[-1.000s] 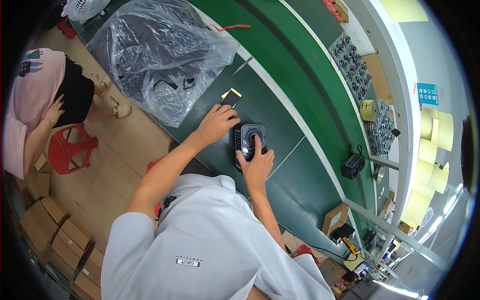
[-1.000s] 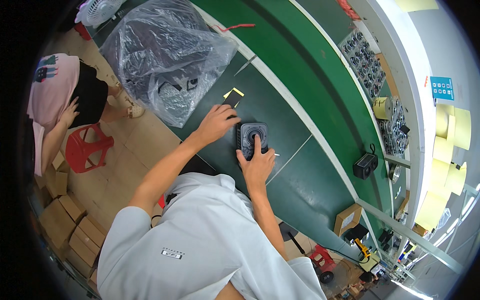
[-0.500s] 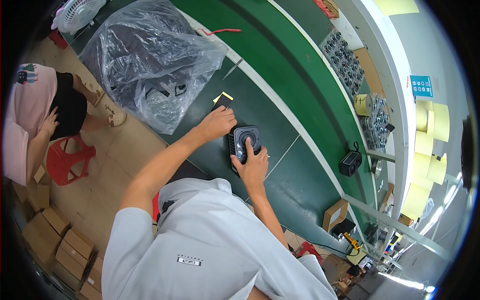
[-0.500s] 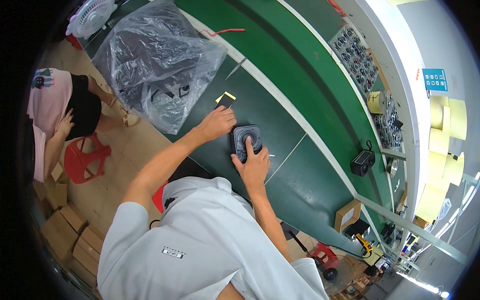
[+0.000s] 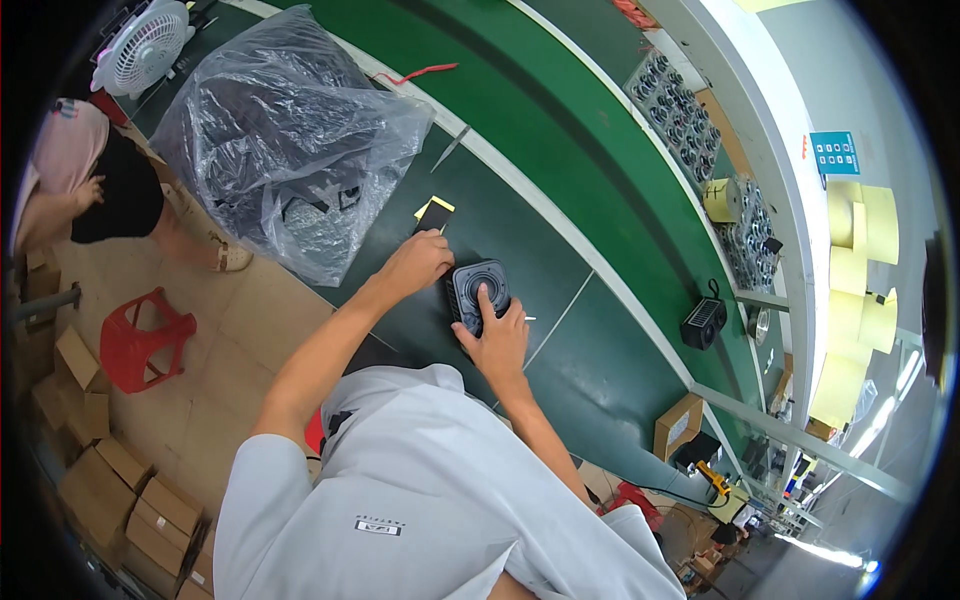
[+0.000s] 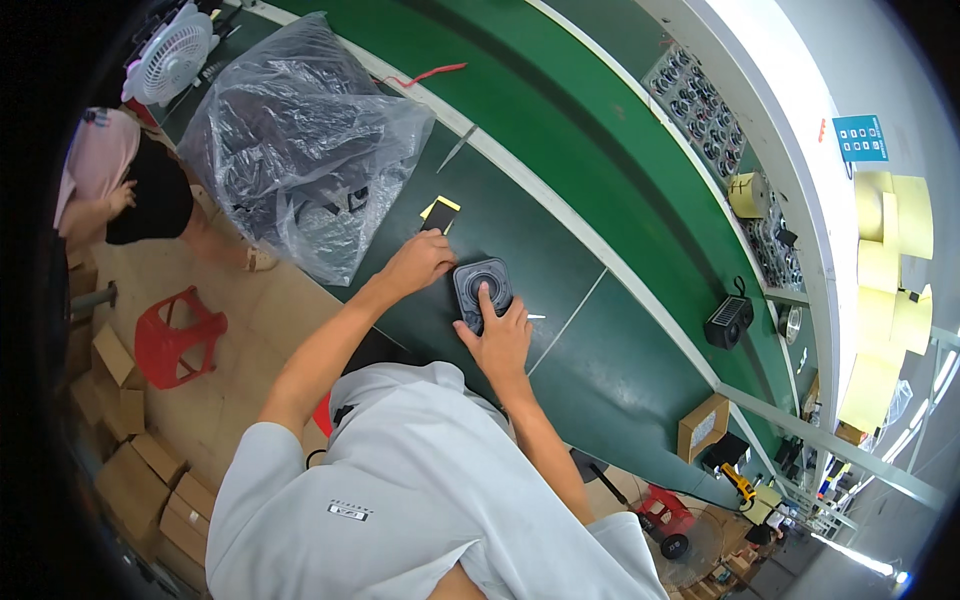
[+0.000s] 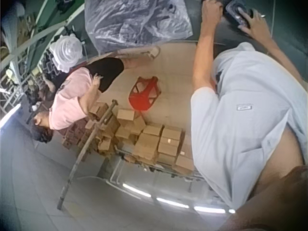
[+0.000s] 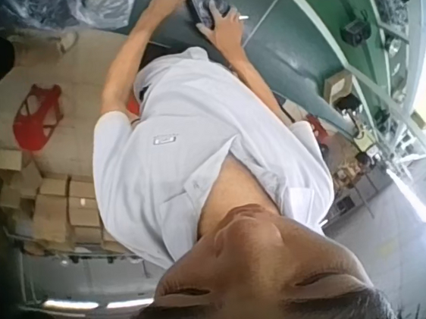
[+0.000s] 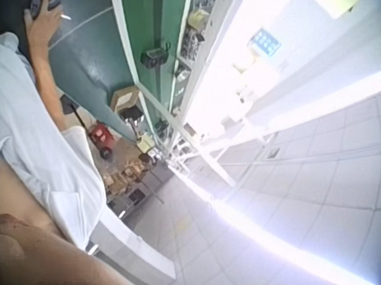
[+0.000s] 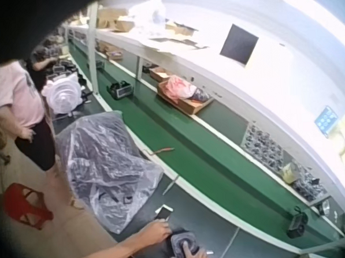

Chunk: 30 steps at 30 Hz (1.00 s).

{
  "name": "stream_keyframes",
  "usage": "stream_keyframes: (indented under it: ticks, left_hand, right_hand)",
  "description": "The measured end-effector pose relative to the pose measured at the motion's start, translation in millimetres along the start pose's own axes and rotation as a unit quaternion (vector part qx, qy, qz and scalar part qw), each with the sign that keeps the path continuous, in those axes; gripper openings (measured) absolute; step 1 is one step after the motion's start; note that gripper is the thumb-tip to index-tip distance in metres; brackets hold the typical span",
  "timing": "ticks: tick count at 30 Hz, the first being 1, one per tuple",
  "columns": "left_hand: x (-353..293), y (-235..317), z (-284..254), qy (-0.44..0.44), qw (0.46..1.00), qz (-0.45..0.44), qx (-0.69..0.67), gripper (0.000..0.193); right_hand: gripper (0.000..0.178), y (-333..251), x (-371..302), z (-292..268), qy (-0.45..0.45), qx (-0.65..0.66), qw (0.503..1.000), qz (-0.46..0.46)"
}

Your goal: Assembling and checking the internal components and wiring of an electronic speaker housing.

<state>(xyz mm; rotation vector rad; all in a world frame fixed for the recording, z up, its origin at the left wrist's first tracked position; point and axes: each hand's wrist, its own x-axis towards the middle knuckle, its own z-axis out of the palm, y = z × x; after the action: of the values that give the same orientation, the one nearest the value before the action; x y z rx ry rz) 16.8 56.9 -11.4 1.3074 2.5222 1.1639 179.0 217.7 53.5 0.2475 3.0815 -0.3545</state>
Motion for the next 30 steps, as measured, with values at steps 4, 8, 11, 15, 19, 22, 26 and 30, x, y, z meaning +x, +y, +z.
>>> stream_keyframes:
  ticks: [4,8,11,15,19,22,26,30]
  left_hand:
    - [4.9,4.3,-2.8,0.003,0.999,-0.023,-0.041,0.004]
    - [-0.1,20.4,-0.9,0.25,0.936,-0.222,-0.108,0.012]
    - [-15.3,53.3,3.9,0.352,0.86,-0.355,-0.1,0.03]
    - [-41.2,75.9,23.8,0.094,0.774,-0.528,-0.336,0.068]
    - [-34.8,74.6,46.6,0.044,0.781,-0.497,-0.376,0.074]
    - [-31.3,76.9,52.6,0.041,0.794,-0.501,-0.343,0.066]
    - [-20.3,75.4,58.5,0.128,0.818,-0.45,-0.334,0.066]
    - [25.4,93.2,60.0,-0.118,0.935,-0.304,-0.142,0.042]
  right_hand:
    - [0.077,6.3,6.4,-3.2,-0.033,0.008,0.999,-0.006]
    - [0.075,5.2,10.4,-20.8,-0.099,0.01,0.995,-0.001]
    - [0.073,23.0,23.7,-24.8,-0.074,0.155,0.984,0.05]
    - [0.056,37.2,62.8,-7.5,-0.017,0.283,0.952,0.118]
    - [0.044,38.8,74.6,34.0,-0.051,0.317,0.939,0.123]
    - [0.04,33.1,64.7,44.1,-0.026,0.367,0.921,0.133]
    - [0.038,41.0,55.1,45.9,0.051,0.391,0.91,0.127]
    - [0.034,49.3,21.3,35.4,0.152,0.281,0.915,0.247]
